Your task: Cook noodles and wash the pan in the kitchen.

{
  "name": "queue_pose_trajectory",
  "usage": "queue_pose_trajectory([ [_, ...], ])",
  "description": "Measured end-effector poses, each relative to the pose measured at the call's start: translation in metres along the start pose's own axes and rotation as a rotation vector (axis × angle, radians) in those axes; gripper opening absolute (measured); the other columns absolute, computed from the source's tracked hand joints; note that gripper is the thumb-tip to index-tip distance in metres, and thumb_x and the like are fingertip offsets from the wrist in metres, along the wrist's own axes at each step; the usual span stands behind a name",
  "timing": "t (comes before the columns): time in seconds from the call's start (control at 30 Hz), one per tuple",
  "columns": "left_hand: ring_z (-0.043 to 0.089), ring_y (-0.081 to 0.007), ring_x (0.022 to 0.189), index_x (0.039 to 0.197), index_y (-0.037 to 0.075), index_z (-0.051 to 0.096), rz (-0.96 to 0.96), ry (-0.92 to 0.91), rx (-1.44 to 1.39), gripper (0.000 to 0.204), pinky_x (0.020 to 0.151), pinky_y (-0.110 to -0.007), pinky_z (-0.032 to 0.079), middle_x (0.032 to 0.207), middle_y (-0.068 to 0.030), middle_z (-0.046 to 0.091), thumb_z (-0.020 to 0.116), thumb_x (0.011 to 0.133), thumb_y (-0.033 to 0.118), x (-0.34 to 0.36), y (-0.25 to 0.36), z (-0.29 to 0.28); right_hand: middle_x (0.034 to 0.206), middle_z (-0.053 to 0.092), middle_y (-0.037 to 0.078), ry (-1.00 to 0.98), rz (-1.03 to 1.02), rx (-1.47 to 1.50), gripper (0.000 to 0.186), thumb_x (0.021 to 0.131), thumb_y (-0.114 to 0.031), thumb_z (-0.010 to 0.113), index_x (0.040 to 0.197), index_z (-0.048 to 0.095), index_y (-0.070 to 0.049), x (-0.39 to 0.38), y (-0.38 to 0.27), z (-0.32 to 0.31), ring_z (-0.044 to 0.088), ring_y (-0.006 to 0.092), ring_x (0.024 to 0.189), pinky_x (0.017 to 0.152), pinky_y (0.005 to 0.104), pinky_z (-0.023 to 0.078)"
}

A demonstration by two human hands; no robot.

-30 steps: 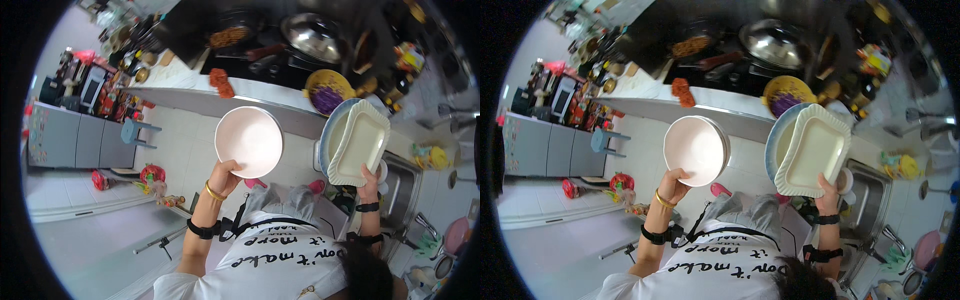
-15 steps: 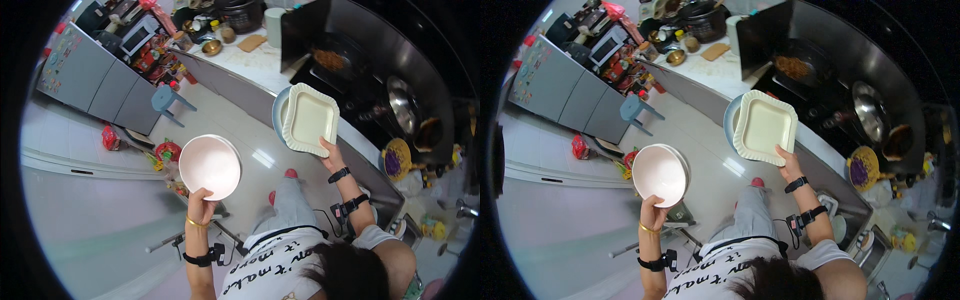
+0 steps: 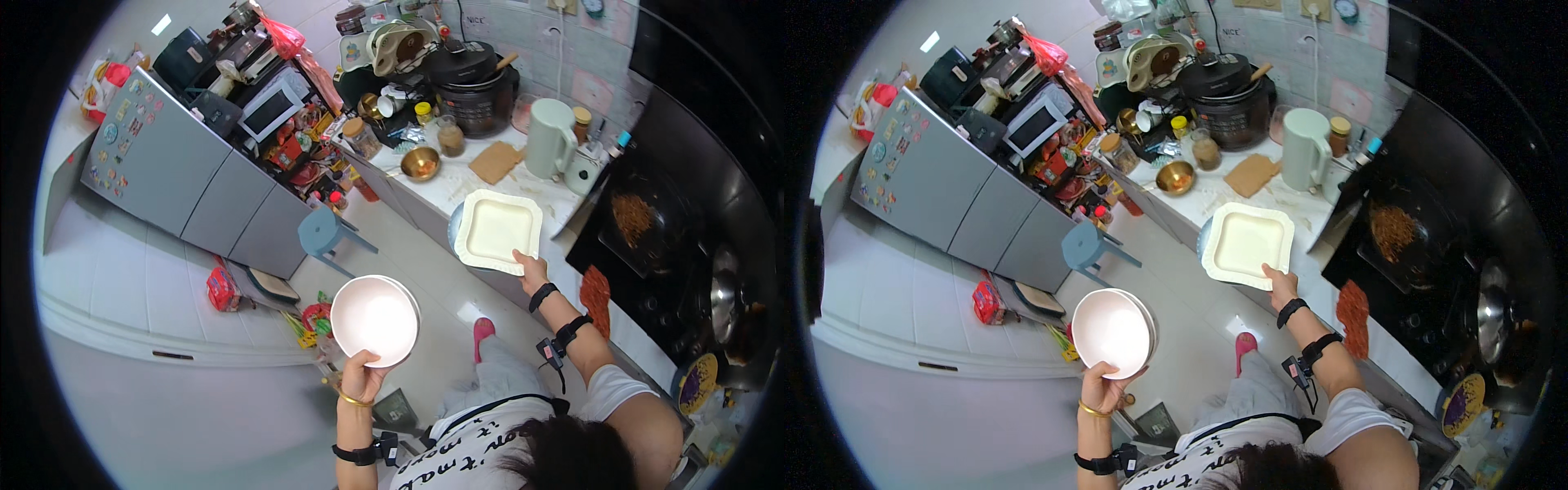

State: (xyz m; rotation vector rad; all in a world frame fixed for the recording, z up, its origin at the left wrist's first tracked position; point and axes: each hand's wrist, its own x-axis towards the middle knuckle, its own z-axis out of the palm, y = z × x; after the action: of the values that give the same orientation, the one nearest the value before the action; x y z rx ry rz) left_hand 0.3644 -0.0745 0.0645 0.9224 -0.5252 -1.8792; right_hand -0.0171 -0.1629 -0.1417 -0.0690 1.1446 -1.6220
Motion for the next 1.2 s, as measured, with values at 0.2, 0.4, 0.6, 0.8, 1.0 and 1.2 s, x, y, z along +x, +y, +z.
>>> queue_pose_trajectory([
  [0.2,0.049,-0.0430,0.119,0.139,-0.004,0.021,-0.056,-0.061,0.088,0.070,0.097,-0.059,0.045,0.135,-0.0257,0.041,0.047,0.074,-0.001,0.115,0.070,0.006,0.103,0.061,0.018,0.107,0.037,-0.094,0.043,0.079,-0.006,0.070,0.114,0.051,0.010,0.073,0.007,0.061,0.064,0.0283,0.087,0.075,0.0402,0.055],
  [0.4,0.048,-0.0444,0.119,0.139,-0.005,0.022,-0.185,-0.172,0.101,0.069,0.096,-0.060,0.045,0.135,-0.0259,0.040,0.045,0.074,-0.005,0.230,0.125,0.012,0.106,0.061,0.019,0.179,0.037,-0.093,0.041,0.082,-0.004,0.066,0.117,0.051,0.011,0.106,0.023,0.106,0.065,0.0272,0.087,0.073,0.0367,0.057],
  [0.6,0.061,-0.0364,0.105,0.133,-0.010,0.030,-0.346,-0.213,0.259,0.061,0.084,-0.044,0.058,0.125,-0.0260,0.049,0.047,0.074,-0.005,0.359,0.178,0.015,0.097,0.063,0.016,0.311,-0.057,-0.050,0.035,0.079,-0.004,0.069,0.107,0.056,0.013,0.128,0.039,0.142,0.064,0.0237,0.079,0.067,0.0356,0.053],
  [0.8,0.062,-0.0381,0.102,0.132,-0.011,0.029,-0.531,-0.367,0.326,0.062,0.081,-0.046,0.059,0.122,-0.0264,0.051,0.046,0.073,-0.005,0.455,0.204,0.022,0.092,0.063,0.014,0.514,-0.011,-0.116,0.043,0.079,-0.013,0.073,0.108,0.054,0.012,0.133,0.051,0.173,0.061,0.0189,0.074,0.058,0.0323,0.048],
  [1.0,0.060,-0.0397,0.104,0.134,-0.009,0.027,-0.645,-0.511,0.389,0.066,0.081,-0.047,0.058,0.125,-0.0265,0.049,0.047,0.072,-0.003,0.492,0.198,0.041,0.088,0.064,0.014,0.579,-0.023,-0.170,0.047,0.078,-0.021,0.075,0.105,0.055,0.012,0.125,0.070,0.154,0.061,0.0176,0.068,0.054,0.0307,0.048],
  [1.2,0.055,-0.0427,0.112,0.135,-0.009,0.026,-0.653,-0.529,0.435,0.065,0.092,-0.054,0.051,0.129,-0.0264,0.046,0.046,0.073,-0.002,0.497,0.200,0.054,0.073,0.066,0.013,0.508,0.248,-0.957,0.055,0.082,-0.044,0.066,0.090,0.066,0.010,0.100,0.019,0.183,0.064,0.0160,0.062,0.050,0.0302,0.051],
])
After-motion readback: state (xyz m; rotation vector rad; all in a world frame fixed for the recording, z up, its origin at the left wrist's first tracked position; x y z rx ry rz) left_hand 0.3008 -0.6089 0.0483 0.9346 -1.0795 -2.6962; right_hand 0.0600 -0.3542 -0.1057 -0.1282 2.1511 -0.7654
